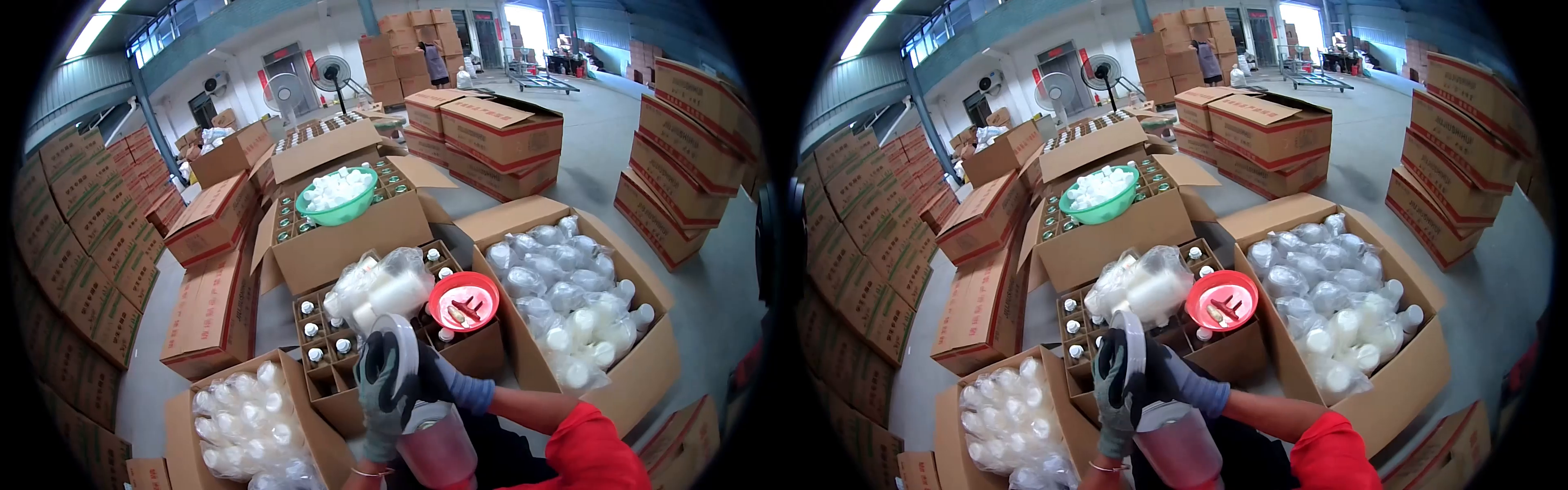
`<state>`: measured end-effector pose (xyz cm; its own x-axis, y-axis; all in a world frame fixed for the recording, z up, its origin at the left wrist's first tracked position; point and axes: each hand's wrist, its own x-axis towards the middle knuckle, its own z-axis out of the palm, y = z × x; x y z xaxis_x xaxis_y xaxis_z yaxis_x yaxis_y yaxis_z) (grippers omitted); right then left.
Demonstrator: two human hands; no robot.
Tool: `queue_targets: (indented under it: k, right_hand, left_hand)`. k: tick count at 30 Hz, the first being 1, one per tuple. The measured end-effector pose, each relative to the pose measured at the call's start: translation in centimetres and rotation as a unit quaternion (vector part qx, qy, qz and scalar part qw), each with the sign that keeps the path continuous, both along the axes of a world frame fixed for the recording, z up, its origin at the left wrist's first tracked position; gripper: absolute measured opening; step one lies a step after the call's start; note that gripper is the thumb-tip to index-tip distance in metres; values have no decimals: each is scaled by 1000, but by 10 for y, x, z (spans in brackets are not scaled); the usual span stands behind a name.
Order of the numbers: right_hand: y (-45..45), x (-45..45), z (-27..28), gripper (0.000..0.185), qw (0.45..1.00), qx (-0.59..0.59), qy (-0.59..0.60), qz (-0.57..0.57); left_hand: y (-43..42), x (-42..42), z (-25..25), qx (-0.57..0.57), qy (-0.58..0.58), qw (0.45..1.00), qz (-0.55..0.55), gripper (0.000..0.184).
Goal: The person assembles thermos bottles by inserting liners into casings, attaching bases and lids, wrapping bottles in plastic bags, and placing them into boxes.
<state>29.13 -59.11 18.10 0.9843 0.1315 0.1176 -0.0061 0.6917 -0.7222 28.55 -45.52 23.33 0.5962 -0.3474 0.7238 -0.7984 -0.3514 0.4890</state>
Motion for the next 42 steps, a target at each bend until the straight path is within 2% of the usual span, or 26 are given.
queue_targets:
  k: [1, 3, 4, 6, 8, 9, 12, 13, 14, 15, 16, 17, 20, 21, 24, 25, 26, 27, 28, 30, 33, 34, 36, 39, 42]
  right_hand:
    - [-1, -8, 2, 46, 988, -87, -117, -53]
    - [-17, -15, 17, 39, 960, -251, -124, 7]
    - [-40, -14, 22, 36, 939, -323, -15, 118]
    - [-71, -21, 12, 35, 890, -433, 45, 132]
    - [-81, -35, -18, 37, 855, -513, -53, -57]
    - [-80, -38, -17, 39, 864, -501, -37, -36]
    - [-58, -57, -13, 42, 878, -469, -91, -41]
    - [-49, -49, -38, 45, 876, -453, -164, -9]
    - [-50, -51, -58, 45, 877, -459, -141, 18]
    - [-43, -55, -51, 45, 877, -464, -119, 45]
    - [-37, -61, -43, 45, 875, -468, -97, 72]
    - [-34, -68, -33, 43, 818, -539, -202, 0]
    - [-24, -75, -35, 41, 856, -508, -95, 9]
    - [-22, -69, -45, 40, 843, -517, -147, 8]
    - [-21, -48, -43, 40, 892, -405, -137, 144]
    - [-21, -43, -47, 39, 892, -401, -151, 147]
    - [-19, -40, -53, 38, 891, -395, -165, 150]
    - [-18, -38, -56, 38, 890, -390, -179, 155]
    - [-19, -36, -57, 37, 871, -441, -160, 145]
    - [-22, -34, -56, 36, 824, -540, -117, 123]
    - [-21, -30, -63, 33, 867, -474, -155, 11]
    - [-18, -31, -50, 32, 856, -502, -122, 26]
    - [-15, -37, -23, 30, 829, -554, -54, 54]
    - [-9, -47, -24, 29, 791, -600, -117, -29]
    - [-14, -38, -73, 31, 716, -621, -319, 24]
  left_hand:
    - [7, 3, 8, 55, -3, 998, -23, 54]
    - [24, 11, 2, 50, 89, 989, -109, 53]
    - [32, 15, -4, 47, 132, 978, -153, 53]
    - [53, 13, -32, 68, 206, 962, -168, 53]
    - [70, 6, -53, 142, 235, 943, -189, 52]
    - [73, 3, -57, 148, 237, 938, -203, 53]
    - [74, 0, -59, 172, 225, 923, -259, 54]
    - [70, 3, -54, 182, 204, 918, -288, 54]
    - [66, 6, -51, 190, 180, 912, -316, 55]
    - [62, 6, -50, 200, 205, 896, -341, 54]
    - [60, 4, -55, 242, 202, 893, -320, 53]
    - [57, 5, -59, 235, 197, 891, -334, 52]
    - [56, 0, -63, 223, 178, 903, -323, 51]
    - [59, -7, -63, 223, 173, 908, -310, 50]
    - [70, -27, -62, 216, 150, 933, -245, 50]
    - [74, -35, -77, 359, 87, 909, -193, 89]
    - [79, -36, -91, 318, 102, 924, -188, 73]
    - [72, -37, -78, 275, 116, 937, -183, 58]
    - [66, -35, -69, 230, 129, 948, -177, 46]
    - [61, -26, -61, 169, 189, 951, -177, 42]
    - [59, -22, -50, 84, 292, 934, -187, 38]
    - [60, -22, -47, 56, 326, 924, -192, 36]
    - [63, -15, -56, 76, 261, 936, -222, 36]
    - [70, -15, -70, 99, 217, 942, -236, 36]
    - [75, -20, -80, 123, 188, 942, -251, 42]
